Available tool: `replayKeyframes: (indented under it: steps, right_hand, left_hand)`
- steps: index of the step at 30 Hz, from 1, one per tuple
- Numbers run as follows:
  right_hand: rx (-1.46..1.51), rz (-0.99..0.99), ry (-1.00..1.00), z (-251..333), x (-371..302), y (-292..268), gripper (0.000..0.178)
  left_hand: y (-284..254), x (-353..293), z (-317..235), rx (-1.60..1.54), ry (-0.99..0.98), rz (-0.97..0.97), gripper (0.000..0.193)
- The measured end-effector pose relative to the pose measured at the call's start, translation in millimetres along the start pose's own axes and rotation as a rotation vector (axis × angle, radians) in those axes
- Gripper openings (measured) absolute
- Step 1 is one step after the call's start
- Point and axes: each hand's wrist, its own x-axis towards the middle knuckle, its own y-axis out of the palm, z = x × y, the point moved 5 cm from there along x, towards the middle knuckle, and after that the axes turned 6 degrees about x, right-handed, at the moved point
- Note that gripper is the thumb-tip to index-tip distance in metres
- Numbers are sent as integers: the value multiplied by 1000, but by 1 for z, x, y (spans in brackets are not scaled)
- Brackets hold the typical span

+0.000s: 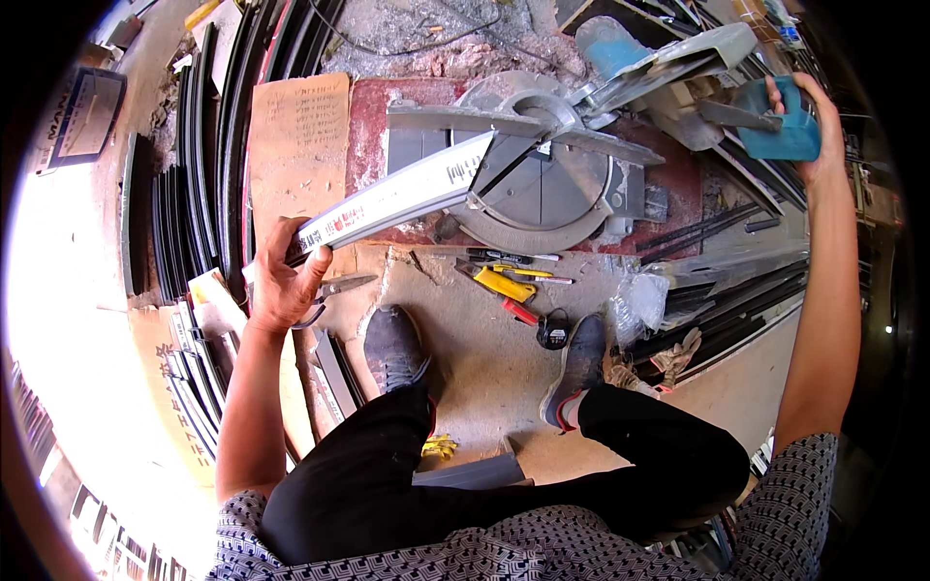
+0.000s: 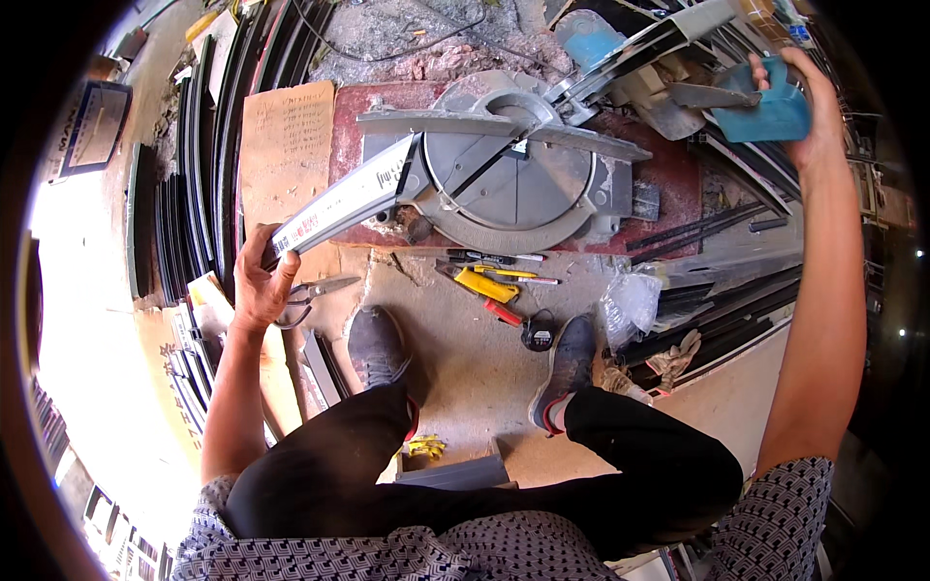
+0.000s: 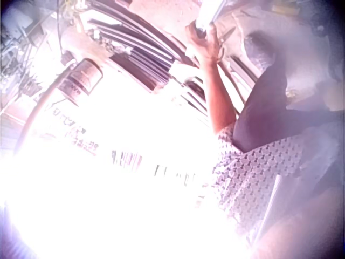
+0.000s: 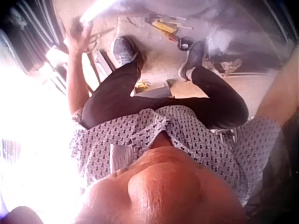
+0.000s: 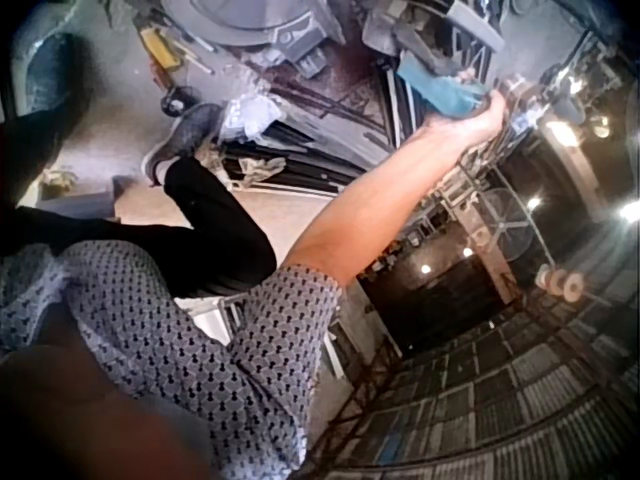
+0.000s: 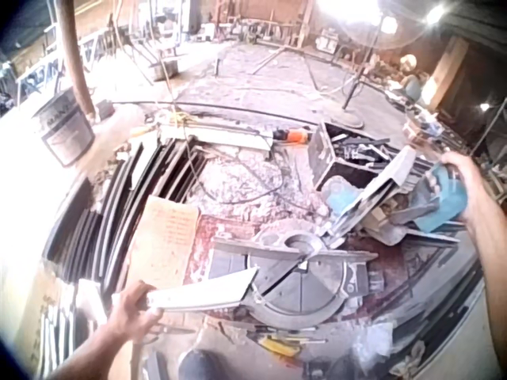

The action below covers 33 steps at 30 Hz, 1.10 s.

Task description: The person measures and cuts metal profiles using a miter saw. They use a tape measure to mark lengths on the profiles, place them on the saw, and cut them. The person also removes protective film from the profiles after cutting.

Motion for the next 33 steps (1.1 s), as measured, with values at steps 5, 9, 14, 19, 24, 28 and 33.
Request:
replayKeyframes:
  steps: [5, 9, 14, 19, 24, 28, 33]
  right_hand:
    - [2, 13, -11, 0, 0, -1, 39]
    - [-21, 12, -41, 1, 0, 0, 39]
    - [10, -25, -26, -1, 0, 1, 29]
    - [-4, 19, -36, 1, 0, 0, 41]
    - [-3, 30, -30, 1, -1, 1, 42]
    - [-1, 27, -30, 0, 1, -1, 43]
    - [-4, 18, -16, 0, 1, -2, 43]
  left_hand:
    - [0, 0, -5, 5, 11, -22, 50]
    - [2, 0, -4, -13, 16, -31, 51]
    - [2, 1, -5, -3, 2, -16, 52]
    - [5, 0, -5, -49, -13, -10, 52]
    - [5, 0, -6, -50, -13, -5, 53]
    - [5, 0, -5, -32, 1, -11, 53]
    - [8, 2, -6, -25, 9, -10, 50]
